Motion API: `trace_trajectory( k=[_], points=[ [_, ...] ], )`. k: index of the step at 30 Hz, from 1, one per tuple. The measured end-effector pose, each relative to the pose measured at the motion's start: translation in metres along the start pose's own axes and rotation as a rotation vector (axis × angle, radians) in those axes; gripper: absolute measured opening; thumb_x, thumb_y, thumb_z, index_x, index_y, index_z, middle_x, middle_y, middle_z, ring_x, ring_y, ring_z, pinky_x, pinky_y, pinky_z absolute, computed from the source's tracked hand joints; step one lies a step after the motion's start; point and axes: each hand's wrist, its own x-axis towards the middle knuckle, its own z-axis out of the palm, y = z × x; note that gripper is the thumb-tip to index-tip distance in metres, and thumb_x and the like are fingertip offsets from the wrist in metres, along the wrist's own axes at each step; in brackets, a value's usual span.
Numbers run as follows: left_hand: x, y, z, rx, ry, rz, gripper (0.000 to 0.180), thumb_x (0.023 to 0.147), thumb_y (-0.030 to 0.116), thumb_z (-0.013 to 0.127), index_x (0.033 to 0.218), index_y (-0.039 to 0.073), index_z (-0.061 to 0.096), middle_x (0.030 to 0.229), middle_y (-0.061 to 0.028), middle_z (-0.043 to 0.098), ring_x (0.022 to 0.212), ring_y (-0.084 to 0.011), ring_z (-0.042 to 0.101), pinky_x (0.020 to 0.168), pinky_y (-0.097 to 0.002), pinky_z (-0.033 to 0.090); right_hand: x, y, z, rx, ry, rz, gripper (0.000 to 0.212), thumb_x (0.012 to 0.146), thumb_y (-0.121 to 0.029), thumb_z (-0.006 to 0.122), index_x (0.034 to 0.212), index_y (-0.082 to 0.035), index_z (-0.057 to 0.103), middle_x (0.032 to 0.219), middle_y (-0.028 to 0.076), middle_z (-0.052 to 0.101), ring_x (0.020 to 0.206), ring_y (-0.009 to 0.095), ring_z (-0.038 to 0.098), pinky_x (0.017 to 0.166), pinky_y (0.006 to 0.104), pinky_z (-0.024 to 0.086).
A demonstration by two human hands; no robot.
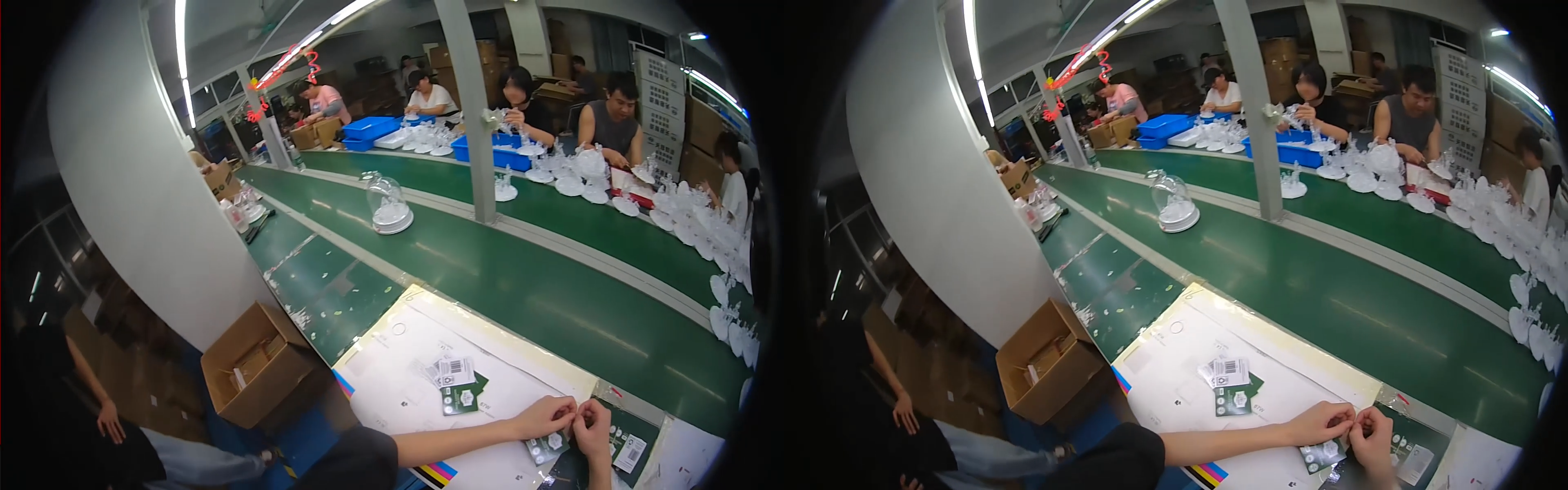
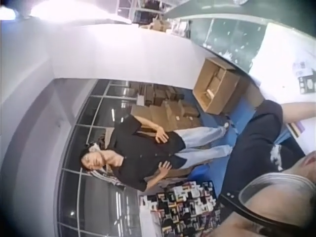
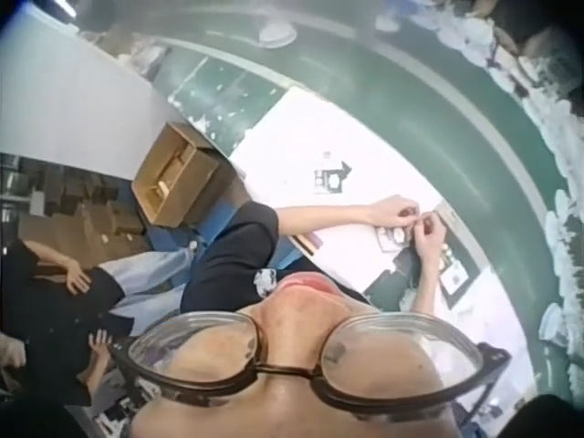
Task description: Assembling PCB circuit boards into white plastic housings on a factory production line.
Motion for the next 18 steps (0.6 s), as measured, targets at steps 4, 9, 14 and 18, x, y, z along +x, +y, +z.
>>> trace_trajectory(
  k=[4,9,14,18],
  points=[
    [0.0,0.0,-0.003,-0.013,-0.026,-0.035,0.011,0.086,0.011,0.055,0.084,0.001,0.051,0.059,-0.008,0.053,0.053,-0.0152,0.049,0.051,-0.0288,0.039,0.002,-0.003,0.003,0.02,0.027,-0.018,0.008,0.077,0.003,0.052,0.073,-0.002,0.048,0.06,-0.001,0.052,0.052,0.003,0.05,0.046,0.017,0.039],
    [0.001,0.002,-0.009,-0.022,-0.022,-0.022,0.01,0.086,0.01,0.055,0.085,0.001,0.052,0.059,-0.007,0.054,0.054,-0.0119,0.049,0.05,-0.0272,0.038,0.006,0.0,0.004,0.01,0.044,-0.058,0.008,0.077,0.005,0.053,0.072,0.001,0.049,0.058,0.002,0.056,0.052,0.005,0.054,0.047,0.018,0.042],
    [-0.002,0.001,-0.004,0.021,-0.049,-0.045,0.012,0.088,0.013,0.053,0.086,0.002,0.052,0.063,-0.003,0.052,0.057,-0.0096,0.045,0.053,-0.0251,0.038,0.004,0.021,-0.001,-0.029,0.071,-0.101,0.006,0.077,0.003,0.054,0.073,0.001,0.05,0.057,0.002,0.055,0.053,0.004,0.053,0.047,0.0182,0.042],
    [-0.008,-0.003,0.004,-0.038,-0.05,-0.012,0.011,0.089,0.013,0.053,0.088,0.002,0.051,0.061,-0.0008,0.052,0.056,-0.0089,0.045,0.052,-0.0243,0.037,-0.002,0.034,-0.005,-0.085,0.049,-0.098,0.007,0.077,0.003,0.053,0.074,-0.001,0.049,0.06,0.0,0.052,0.052,0.006,0.053,0.046,0.0185,0.041]
  ],
)
